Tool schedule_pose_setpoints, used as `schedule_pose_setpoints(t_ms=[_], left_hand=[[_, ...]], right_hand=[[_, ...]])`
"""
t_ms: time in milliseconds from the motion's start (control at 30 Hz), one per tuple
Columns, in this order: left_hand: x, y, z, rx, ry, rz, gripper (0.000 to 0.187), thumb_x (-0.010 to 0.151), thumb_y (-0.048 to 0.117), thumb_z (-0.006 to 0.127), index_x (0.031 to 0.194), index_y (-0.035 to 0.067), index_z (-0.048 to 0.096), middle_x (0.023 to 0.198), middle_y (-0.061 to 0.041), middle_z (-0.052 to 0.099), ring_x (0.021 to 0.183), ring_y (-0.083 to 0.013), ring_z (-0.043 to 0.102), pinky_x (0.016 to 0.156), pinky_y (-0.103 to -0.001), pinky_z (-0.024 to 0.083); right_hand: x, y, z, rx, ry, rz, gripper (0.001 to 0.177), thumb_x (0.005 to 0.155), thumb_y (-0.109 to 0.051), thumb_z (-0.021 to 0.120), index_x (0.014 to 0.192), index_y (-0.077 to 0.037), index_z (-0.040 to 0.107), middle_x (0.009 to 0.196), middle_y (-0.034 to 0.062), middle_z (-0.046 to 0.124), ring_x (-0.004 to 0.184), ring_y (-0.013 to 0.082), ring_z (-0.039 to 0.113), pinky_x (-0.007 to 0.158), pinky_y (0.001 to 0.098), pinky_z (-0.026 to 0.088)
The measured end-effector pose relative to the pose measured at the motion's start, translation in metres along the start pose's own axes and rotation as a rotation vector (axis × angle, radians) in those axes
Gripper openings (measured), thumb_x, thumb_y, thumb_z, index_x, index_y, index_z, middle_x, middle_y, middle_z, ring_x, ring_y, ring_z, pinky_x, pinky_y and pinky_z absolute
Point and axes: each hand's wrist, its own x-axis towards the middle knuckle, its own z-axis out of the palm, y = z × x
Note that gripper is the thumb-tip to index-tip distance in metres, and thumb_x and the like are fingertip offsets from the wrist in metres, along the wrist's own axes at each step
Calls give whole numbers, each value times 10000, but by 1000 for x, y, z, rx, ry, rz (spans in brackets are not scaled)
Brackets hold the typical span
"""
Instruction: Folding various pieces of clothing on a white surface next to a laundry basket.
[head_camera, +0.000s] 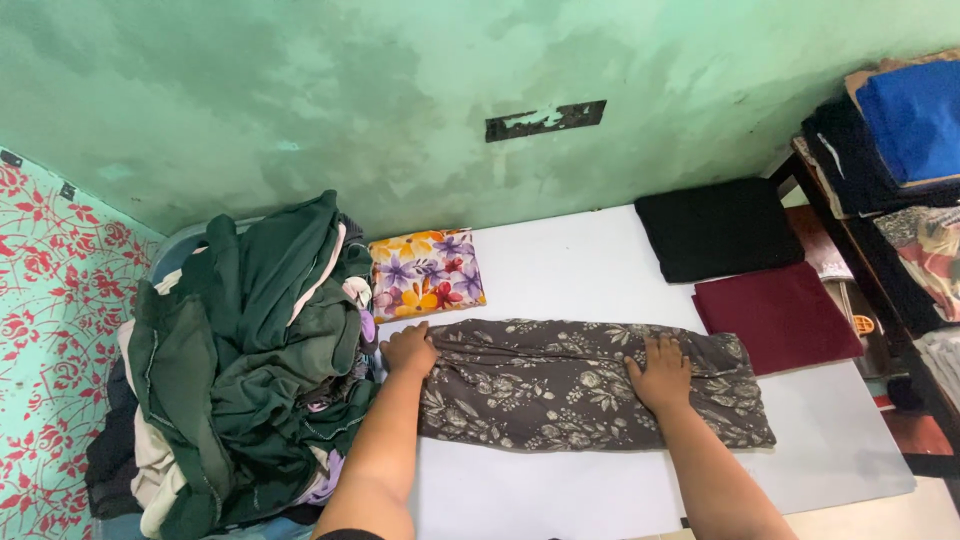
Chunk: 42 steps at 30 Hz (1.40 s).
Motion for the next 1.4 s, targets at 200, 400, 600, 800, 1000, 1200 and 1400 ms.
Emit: schedule_pose_setpoints(t_ms=[200, 400, 600, 800, 1000, 1200, 1400], left_hand=[[34, -6, 11, 37, -244, -146, 280, 831, 285, 711, 1097, 281, 799, 1227, -36, 663, 1241, -290, 574, 1076, -526, 402], [51, -22, 18, -125, 60, -210, 357, 748, 325, 799, 1026, 102, 773, 1005, -162, 745, 987, -365, 723, 869, -473, 572], [11, 32, 10, -320, 313, -156, 497, 883, 222, 668, 1349, 62, 605, 1248, -239, 659, 1163, -431, 621, 1029, -514, 468], [-98, 123, -16, -223, -43, 311, 783, 961, 585, 581, 1605, 288, 248, 1701, -128, 65, 1557, -400, 11, 1197, -676, -14], [-106, 113, -33, 19, -467, 255, 780, 990, 706, 365, 1641, 387, 80, 1732, -22, -136, 1587, -349, -148, 1198, -682, -122], [-88, 84, -2, 211, -285, 6, 696, 1051, 496, 400, 1658, 323, 105, 1724, -108, -82, 1563, -420, -106, 1160, -708, -82], [-143, 159, 5, -65, -130, 335, 700, 1023, 571, 380, 1643, 320, 175, 1727, -116, -9, 1570, -395, -49, 1189, -683, -73]], right_hand=[[7, 13, 13, 103, -178, -69, 807, 939, -618, 484, 1588, -172, 306, 1667, 160, 246, 1549, 341, 180, 1228, 537, 175], [20, 21, 34, 108, -241, -90, 810, 964, -611, 441, 1603, -162, 222, 1684, 146, 143, 1560, 328, 115, 1240, 511, 126], [19, 4, 13, 189, -192, -42, 798, 974, -543, 469, 1619, -136, 232, 1693, 174, 143, 1562, 349, 113, 1232, 525, 123], [-19, -56, -28, 3, -58, -174, 696, 1021, -535, 364, 1596, -157, 256, 1685, 176, 136, 1558, 358, 95, 1220, 578, 84], [-25, -43, -23, -32, -270, -370, 685, 1004, -619, 299, 1611, -314, 205, 1715, 118, 76, 1553, 324, 61, 1234, 580, 39], [-7, 4, -21, -116, -250, -147, 638, 1019, -569, 314, 1599, -311, 251, 1686, 136, 120, 1563, 335, 100, 1215, 612, 70], [-6, 37, -15, 13, -176, -306, 532, 1091, -443, 355, 1569, -238, 468, 1637, 71, 392, 1554, 226, 309, 1330, 530, 171]])
